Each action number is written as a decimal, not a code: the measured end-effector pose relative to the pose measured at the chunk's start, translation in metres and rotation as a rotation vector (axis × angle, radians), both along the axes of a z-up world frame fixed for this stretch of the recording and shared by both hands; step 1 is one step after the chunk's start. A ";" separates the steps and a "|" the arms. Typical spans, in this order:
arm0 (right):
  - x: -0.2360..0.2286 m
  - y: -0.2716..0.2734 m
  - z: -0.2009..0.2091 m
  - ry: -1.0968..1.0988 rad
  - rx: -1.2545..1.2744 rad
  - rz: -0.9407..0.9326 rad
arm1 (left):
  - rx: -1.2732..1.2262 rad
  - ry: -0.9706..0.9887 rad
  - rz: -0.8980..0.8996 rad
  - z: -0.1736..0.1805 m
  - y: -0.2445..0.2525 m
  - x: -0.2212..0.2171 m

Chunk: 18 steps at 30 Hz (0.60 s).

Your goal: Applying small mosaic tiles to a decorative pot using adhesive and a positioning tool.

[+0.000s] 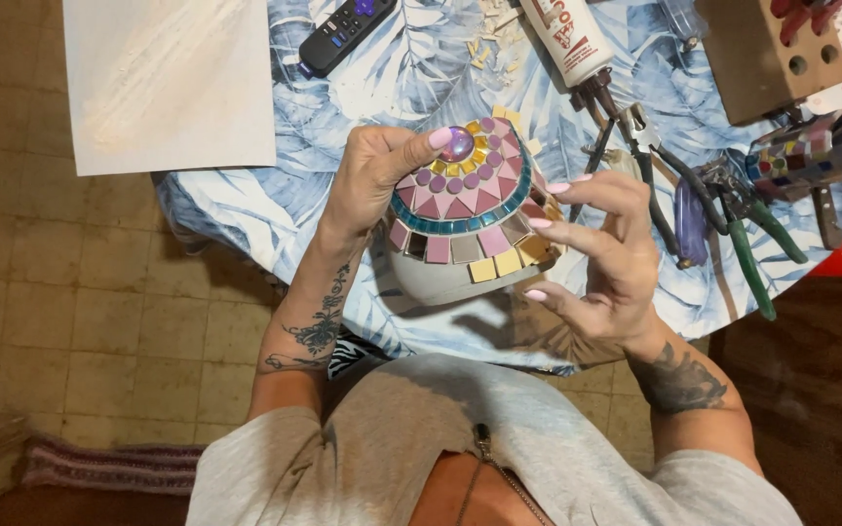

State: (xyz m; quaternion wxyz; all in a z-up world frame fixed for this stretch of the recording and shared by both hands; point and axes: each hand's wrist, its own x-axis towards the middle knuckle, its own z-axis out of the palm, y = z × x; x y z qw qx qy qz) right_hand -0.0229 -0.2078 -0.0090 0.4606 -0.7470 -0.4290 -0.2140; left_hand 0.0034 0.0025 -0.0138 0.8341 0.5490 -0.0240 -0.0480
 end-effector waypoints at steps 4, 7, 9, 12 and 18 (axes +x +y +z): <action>-0.004 0.004 0.002 -0.094 -0.058 -0.034 | 0.004 0.008 0.000 0.004 0.000 -0.001; -0.008 0.010 0.008 -0.122 -0.093 -0.077 | 0.007 0.015 0.000 0.004 0.000 -0.001; -0.008 0.012 0.009 -0.138 -0.094 -0.091 | 0.011 0.010 0.004 0.008 0.000 -0.002; -0.008 0.012 0.011 -0.143 -0.108 -0.110 | 0.015 0.012 -0.002 0.012 0.000 -0.002; -0.010 0.012 0.010 -0.097 -0.130 -0.138 | 0.027 0.025 -0.019 0.000 0.001 -0.001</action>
